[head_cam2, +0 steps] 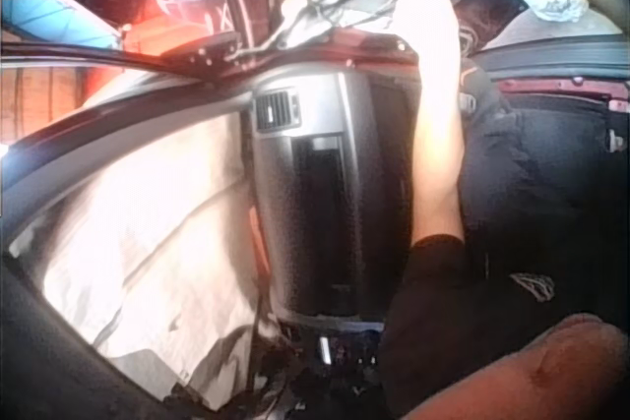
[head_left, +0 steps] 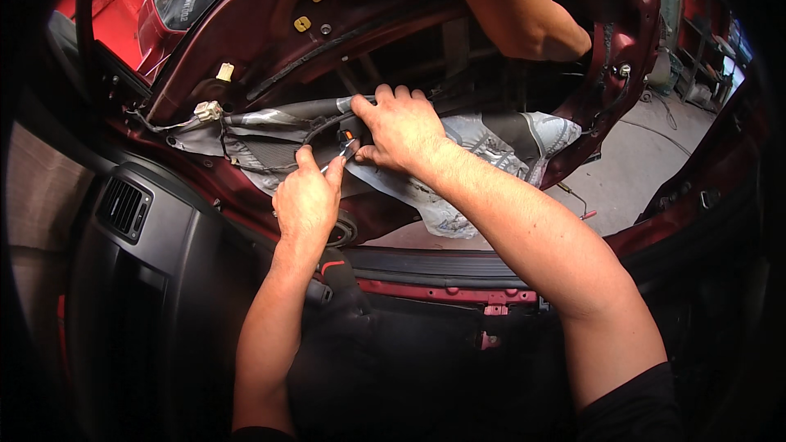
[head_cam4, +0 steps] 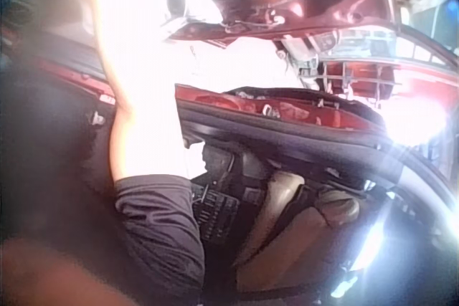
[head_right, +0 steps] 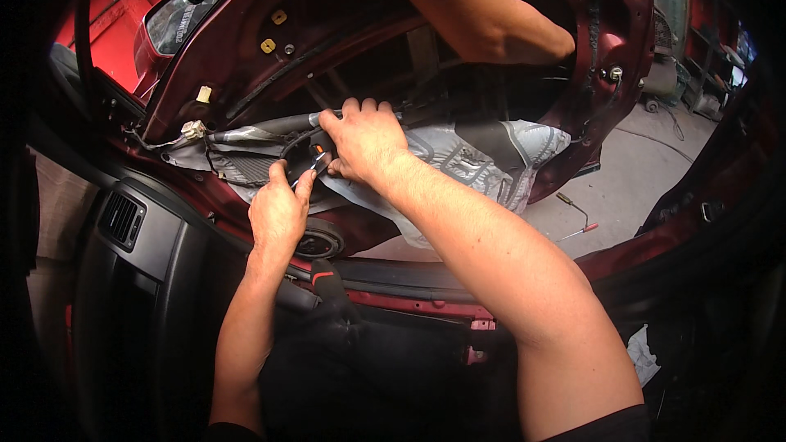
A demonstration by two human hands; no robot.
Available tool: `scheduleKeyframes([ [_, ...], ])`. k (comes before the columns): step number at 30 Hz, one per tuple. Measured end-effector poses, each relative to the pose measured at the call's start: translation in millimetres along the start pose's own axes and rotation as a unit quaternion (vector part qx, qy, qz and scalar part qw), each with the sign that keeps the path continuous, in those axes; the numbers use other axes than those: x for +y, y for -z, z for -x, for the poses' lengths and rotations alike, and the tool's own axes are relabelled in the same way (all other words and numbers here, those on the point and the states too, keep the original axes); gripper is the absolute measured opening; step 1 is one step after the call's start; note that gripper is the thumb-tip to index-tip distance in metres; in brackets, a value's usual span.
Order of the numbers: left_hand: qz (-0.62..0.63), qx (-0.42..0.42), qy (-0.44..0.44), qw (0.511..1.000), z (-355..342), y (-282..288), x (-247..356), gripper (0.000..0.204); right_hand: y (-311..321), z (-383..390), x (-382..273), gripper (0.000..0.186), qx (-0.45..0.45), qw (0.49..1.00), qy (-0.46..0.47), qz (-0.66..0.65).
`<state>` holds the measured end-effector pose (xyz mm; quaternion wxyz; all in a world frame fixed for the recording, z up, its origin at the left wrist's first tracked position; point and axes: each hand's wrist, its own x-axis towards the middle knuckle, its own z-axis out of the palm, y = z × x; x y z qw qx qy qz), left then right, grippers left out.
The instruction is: The person installs a black plastic interior trim piece into the open trunk of a red car. They use a screwdriver to secure the part, then adjust and align it by hand.
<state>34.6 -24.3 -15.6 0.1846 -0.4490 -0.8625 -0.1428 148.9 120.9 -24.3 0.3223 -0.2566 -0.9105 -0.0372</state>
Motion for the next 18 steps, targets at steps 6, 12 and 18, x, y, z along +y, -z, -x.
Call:
scheduleKeyframes([
  [6,-0.008,0.003,0.006,1.000,-0.7,-2.3,-0.2,0.061,-0.2,0.3,0.4,0.063,0.006,1.000,0.003,-0.011],
  [12,-0.013,0.000,0.018,1.000,-0.7,-1.1,1.2,0.061,-3.5,0.6,1.0,0.063,0.022,1.000,0.009,-0.018],
  [18,-0.038,-0.005,0.011,0.999,-2.8,-4.7,0.5,0.061,-8.3,-0.9,2.9,0.057,0.023,0.999,0.001,-0.035],
])
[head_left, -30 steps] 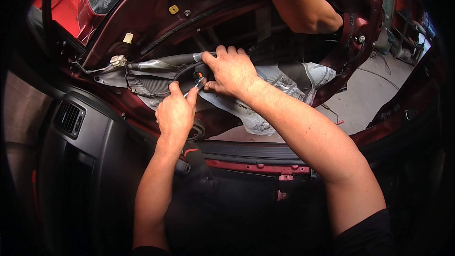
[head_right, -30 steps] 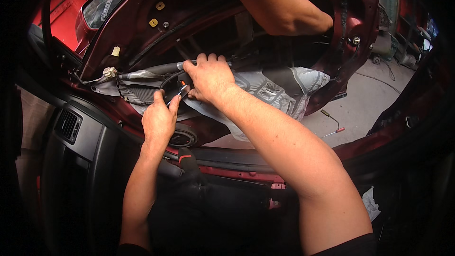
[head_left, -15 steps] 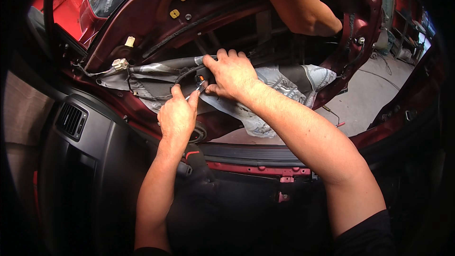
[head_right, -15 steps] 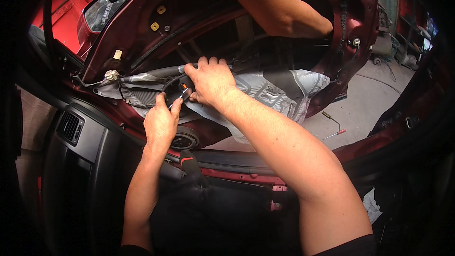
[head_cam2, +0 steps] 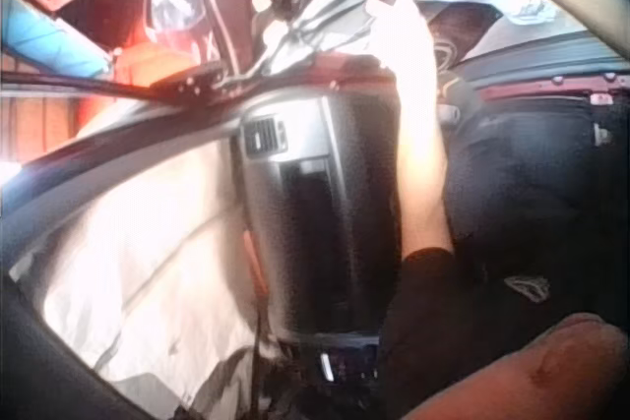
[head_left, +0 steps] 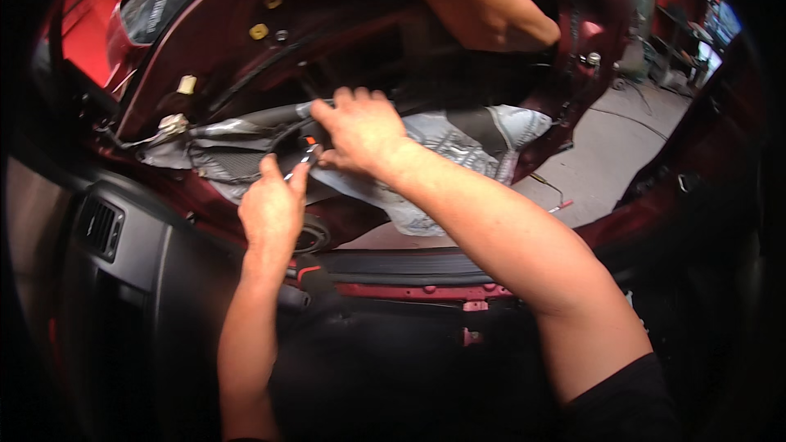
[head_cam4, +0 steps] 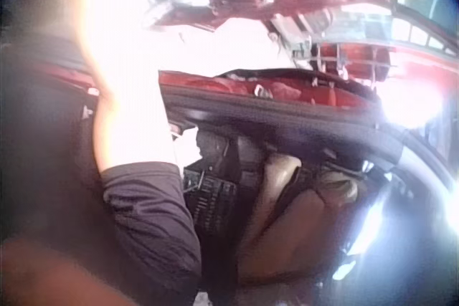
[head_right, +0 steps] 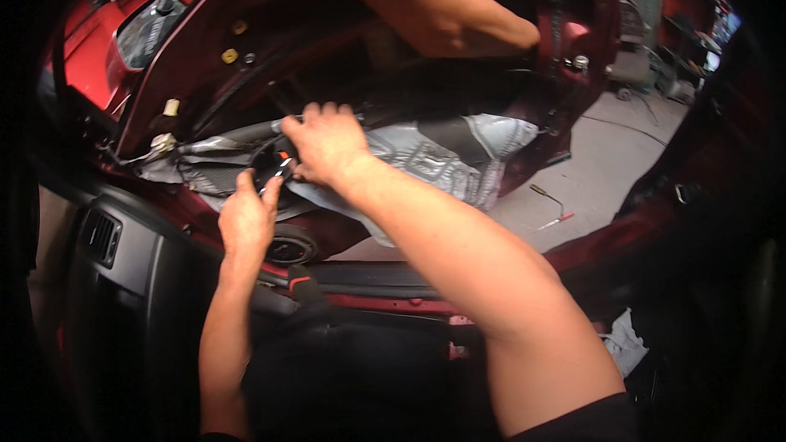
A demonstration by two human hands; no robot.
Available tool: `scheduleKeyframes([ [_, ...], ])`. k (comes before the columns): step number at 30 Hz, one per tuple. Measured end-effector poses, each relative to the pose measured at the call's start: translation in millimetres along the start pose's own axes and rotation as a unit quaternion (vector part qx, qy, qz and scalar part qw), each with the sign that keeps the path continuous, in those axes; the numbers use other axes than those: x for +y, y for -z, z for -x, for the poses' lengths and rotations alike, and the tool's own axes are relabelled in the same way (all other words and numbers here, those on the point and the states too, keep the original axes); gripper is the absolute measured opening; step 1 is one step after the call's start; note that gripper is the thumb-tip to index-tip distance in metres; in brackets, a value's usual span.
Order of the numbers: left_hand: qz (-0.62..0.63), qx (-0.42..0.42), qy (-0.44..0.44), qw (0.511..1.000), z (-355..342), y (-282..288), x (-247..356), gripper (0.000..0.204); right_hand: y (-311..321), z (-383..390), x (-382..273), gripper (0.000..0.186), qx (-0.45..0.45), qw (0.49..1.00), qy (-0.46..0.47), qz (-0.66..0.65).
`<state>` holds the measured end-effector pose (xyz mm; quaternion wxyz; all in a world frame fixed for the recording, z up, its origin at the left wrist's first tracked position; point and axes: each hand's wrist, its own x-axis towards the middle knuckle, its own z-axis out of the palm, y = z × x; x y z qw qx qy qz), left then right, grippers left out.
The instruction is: The person installs a black plastic interior trim piece into the open trunk of a red car. They use a screwdriver to secure the part, then adjust and align it by hand.
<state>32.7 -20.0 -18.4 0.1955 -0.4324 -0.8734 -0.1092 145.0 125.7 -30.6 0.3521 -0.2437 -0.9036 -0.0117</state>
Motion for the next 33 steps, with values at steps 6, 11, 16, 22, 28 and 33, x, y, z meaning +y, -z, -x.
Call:
scheduleKeyframes([
  [6,0.000,0.022,-0.029,0.999,0.7,-2.7,-2.7,0.059,5.7,1.3,-0.6,0.062,-0.009,1.000,-0.009,0.002],
  [11,0.008,0.023,-0.028,0.999,1.4,-2.0,-3.2,0.058,3.9,0.6,-2.1,0.063,-0.008,1.000,-0.013,0.005],
  [16,0.015,0.012,-0.019,1.000,0.9,0.3,0.3,0.058,6.1,1.3,-0.7,0.061,-0.010,1.000,-0.013,0.001],
  [22,0.002,-0.013,0.004,1.000,2.5,1.3,-2.6,0.064,-2.3,0.2,-3.0,0.055,0.007,1.000,-0.005,-0.020],
  [28,-0.017,0.037,-0.049,0.998,-0.5,0.0,0.2,0.050,18.6,-0.6,-4.4,0.069,-0.029,0.999,-0.020,0.013],
  [33,0.031,0.059,-0.074,0.995,2.5,-6.9,-10.5,0.045,18.8,-2.2,-11.8,0.073,-0.046,0.999,-0.013,0.013],
])
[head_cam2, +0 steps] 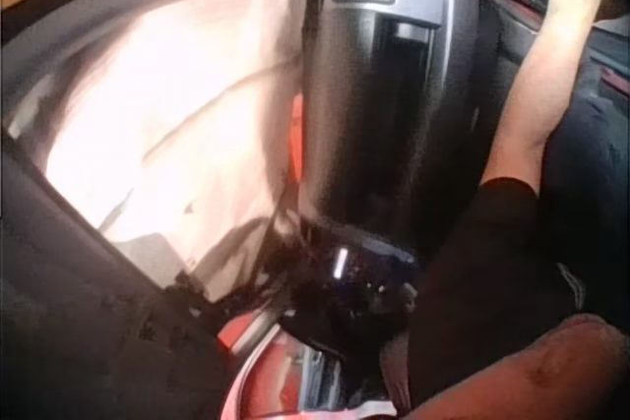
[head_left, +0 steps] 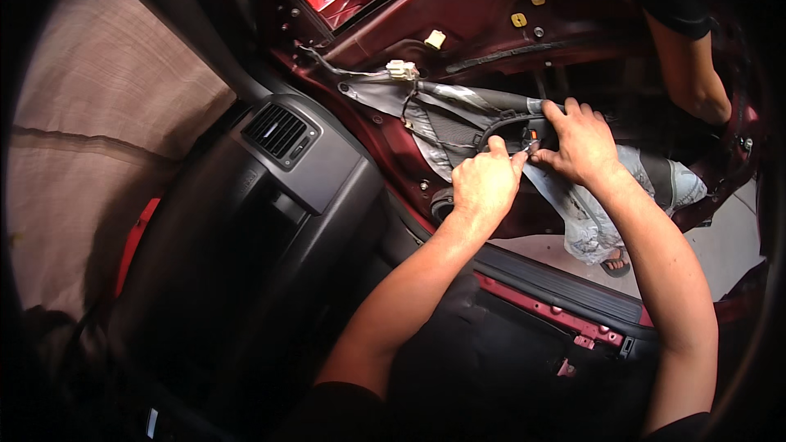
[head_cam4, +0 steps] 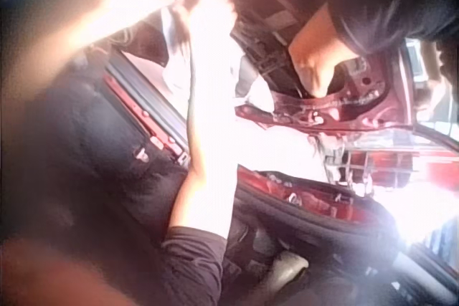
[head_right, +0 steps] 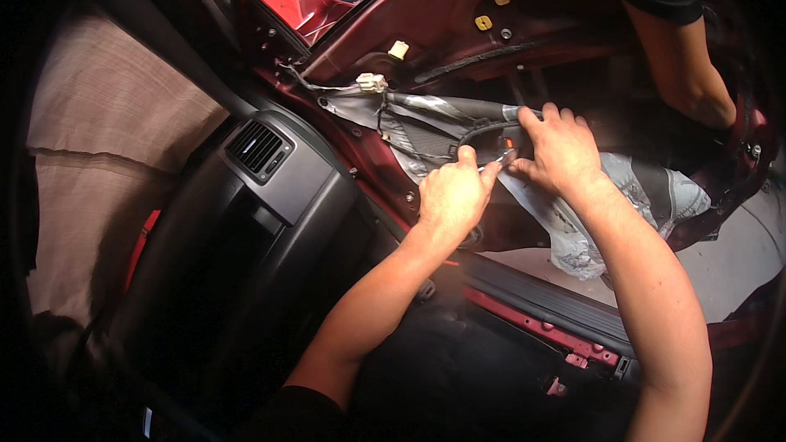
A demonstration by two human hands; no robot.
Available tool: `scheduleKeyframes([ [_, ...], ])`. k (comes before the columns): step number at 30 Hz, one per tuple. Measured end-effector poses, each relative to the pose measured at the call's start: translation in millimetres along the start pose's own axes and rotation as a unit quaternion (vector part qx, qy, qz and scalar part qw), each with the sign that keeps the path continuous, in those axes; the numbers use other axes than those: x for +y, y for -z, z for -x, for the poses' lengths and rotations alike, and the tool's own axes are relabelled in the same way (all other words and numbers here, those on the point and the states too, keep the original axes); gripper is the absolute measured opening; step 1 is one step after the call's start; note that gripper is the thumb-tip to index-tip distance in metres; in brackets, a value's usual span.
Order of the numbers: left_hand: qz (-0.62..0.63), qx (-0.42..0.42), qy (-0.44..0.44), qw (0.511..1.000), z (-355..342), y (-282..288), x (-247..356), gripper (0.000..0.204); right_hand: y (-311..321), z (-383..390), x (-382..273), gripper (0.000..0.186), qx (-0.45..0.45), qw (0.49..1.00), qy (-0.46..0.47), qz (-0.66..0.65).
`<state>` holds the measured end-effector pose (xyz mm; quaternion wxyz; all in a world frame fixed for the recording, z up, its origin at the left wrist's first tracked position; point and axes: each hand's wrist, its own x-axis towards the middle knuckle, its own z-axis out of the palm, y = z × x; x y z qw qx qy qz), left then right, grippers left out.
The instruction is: The person installs a black plastic interior trim piece into the open trunk of a red car. They use a screwdriver to secure the part, then adjust and align it by hand.
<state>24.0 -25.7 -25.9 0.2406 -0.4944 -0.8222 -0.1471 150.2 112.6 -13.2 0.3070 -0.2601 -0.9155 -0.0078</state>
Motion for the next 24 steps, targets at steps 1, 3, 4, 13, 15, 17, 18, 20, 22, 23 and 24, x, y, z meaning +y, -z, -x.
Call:
scheduleKeyframes([
  [1,0.018,-0.010,0.005,1.000,0.6,0.4,-0.7,0.046,-1.1,1.2,-0.1,0.071,0.005,1.000,0.003,0.003],
  [3,0.032,-0.015,0.006,0.999,0.8,1.2,-0.9,0.047,-1.3,0.8,0.0,0.073,0.006,1.000,0.003,0.008],
  [4,0.028,-0.010,0.002,1.000,1.4,0.5,-0.6,0.047,-1.6,0.8,0.4,0.076,0.000,1.000,0.002,0.009],
  [13,0.001,0.026,-0.026,0.999,3.5,-4.5,-1.3,0.044,-0.1,1.4,-0.6,0.074,0.007,1.000,0.005,0.009],
  [15,-0.007,0.032,-0.032,0.999,4.6,-5.2,-1.6,0.044,-0.9,1.9,-0.8,0.071,0.011,1.000,0.005,0.008],
  [17,0.009,0.033,-0.031,0.999,4.3,-5.5,-0.4,0.046,-1.0,1.4,0.7,0.072,0.007,1.000,0.004,0.008],
  [18,0.006,0.029,-0.031,0.999,4.4,-5.5,-0.1,0.046,-1.0,1.4,1.2,0.072,0.009,1.000,0.006,0.008],
  [20,-0.001,0.021,-0.030,0.999,5.6,-3.9,-0.2,0.046,-0.4,1.5,0.6,0.073,0.012,1.000,0.013,0.007],
  [22,-0.006,0.012,-0.022,1.000,5.4,-2.4,2.2,0.046,-0.2,2.6,1.7,0.074,0.015,1.000,0.014,0.008],
  [23,-0.007,0.008,-0.019,1.000,5.3,-1.4,3.0,0.046,0.3,2.4,1.7,0.074,0.016,1.000,0.014,0.010],
  [24,-0.010,0.011,-0.021,1.000,5.2,0.0,2.5,0.046,1.1,1.4,0.7,0.074,0.016,1.000,0.013,0.011],
])
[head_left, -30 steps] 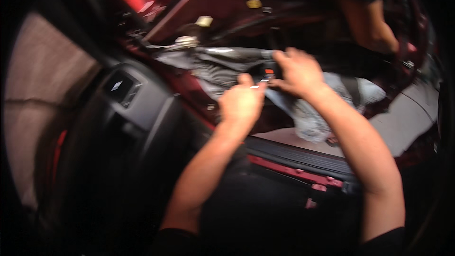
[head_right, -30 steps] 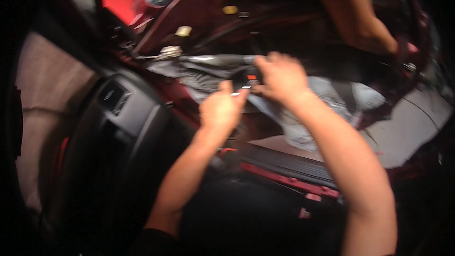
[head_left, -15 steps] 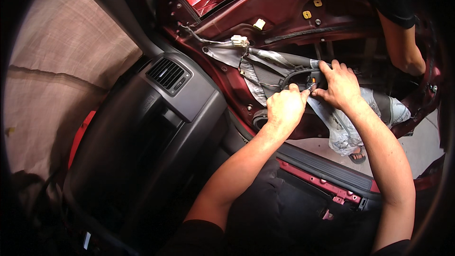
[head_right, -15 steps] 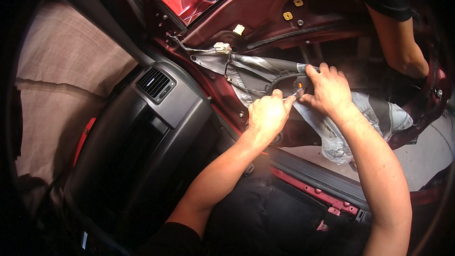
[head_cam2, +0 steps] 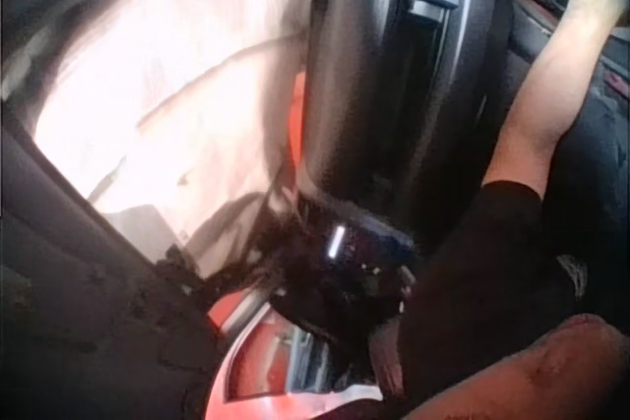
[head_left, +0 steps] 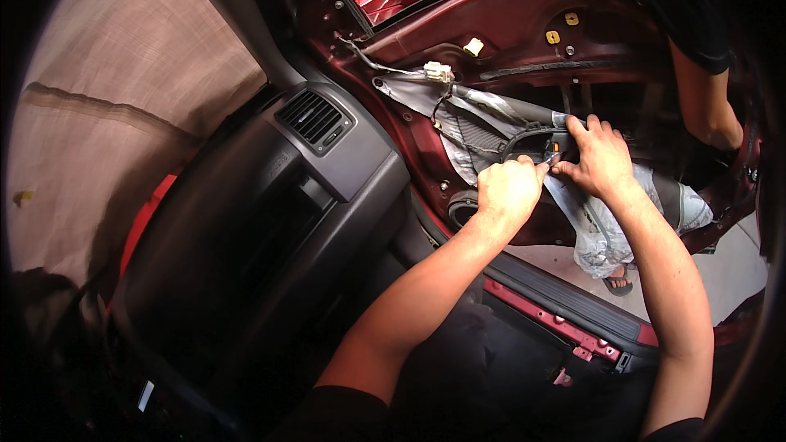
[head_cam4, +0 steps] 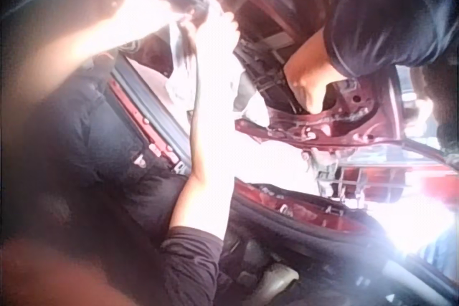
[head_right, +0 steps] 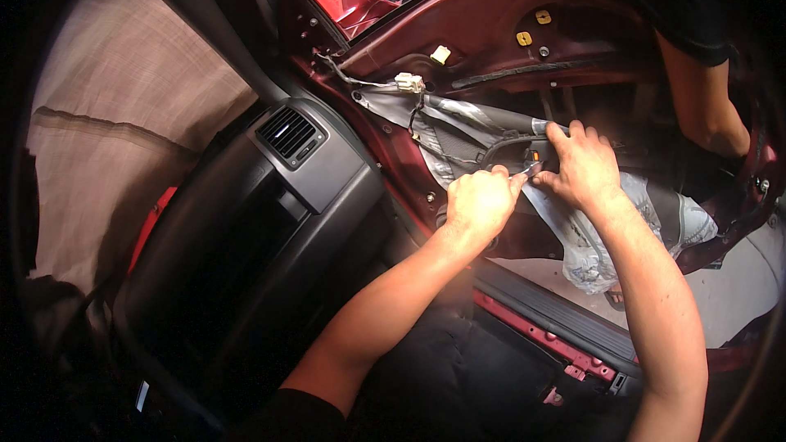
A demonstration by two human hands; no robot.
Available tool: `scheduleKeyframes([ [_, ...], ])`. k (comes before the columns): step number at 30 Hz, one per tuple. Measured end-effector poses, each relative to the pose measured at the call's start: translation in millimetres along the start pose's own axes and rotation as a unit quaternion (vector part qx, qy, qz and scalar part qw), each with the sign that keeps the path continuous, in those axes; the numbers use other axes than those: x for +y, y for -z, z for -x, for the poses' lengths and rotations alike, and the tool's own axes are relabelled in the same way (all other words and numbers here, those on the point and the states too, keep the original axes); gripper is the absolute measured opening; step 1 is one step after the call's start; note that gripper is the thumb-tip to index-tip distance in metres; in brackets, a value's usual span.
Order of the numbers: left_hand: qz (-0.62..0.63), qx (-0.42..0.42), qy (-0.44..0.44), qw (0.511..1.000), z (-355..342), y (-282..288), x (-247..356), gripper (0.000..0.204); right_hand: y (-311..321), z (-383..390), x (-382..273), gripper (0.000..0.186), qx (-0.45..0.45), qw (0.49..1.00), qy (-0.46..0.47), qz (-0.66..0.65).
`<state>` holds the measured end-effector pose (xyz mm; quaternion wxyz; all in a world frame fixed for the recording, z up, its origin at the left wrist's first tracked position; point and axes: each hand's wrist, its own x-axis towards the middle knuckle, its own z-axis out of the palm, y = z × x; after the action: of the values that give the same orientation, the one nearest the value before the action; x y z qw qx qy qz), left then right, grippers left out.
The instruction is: The person installs a black plastic interior trim piece into the open trunk of a red car. They use a screwdriver to secure the part, then adjust and align it by hand.
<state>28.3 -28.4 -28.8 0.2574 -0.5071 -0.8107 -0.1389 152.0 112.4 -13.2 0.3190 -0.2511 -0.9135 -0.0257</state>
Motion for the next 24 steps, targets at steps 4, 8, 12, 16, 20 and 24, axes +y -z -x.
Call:
scheduleKeyframes([
  [4,-0.011,-0.012,-0.006,1.000,-3.3,0.5,2.2,0.048,-3.5,1.1,3.2,0.073,0.014,1.000,0.004,0.005],
  [8,-0.038,-0.089,0.023,0.995,-10.7,11.6,6.5,0.045,-10.9,0.3,5.8,0.071,0.028,1.000,0.014,0.005],
  [12,-0.044,-0.132,0.028,0.990,-16.6,23.5,10.6,0.045,-9.7,-1.7,4.3,0.067,0.007,1.000,0.002,0.014],
  [16,-0.029,-0.160,0.061,0.985,-13.9,22.1,16.9,0.051,-12.8,-0.4,13.1,0.073,-0.016,1.000,0.016,0.020],
  [20,-0.013,-0.152,0.134,0.979,-5.4,14.8,14.1,0.060,-21.2,-1.6,11.4,0.069,0.012,0.999,0.046,0.022],
  [24,0.029,-0.141,0.143,0.979,-11.1,13.7,9.2,0.061,-17.0,-1.6,13.7,0.072,0.009,0.999,0.033,0.037],
])
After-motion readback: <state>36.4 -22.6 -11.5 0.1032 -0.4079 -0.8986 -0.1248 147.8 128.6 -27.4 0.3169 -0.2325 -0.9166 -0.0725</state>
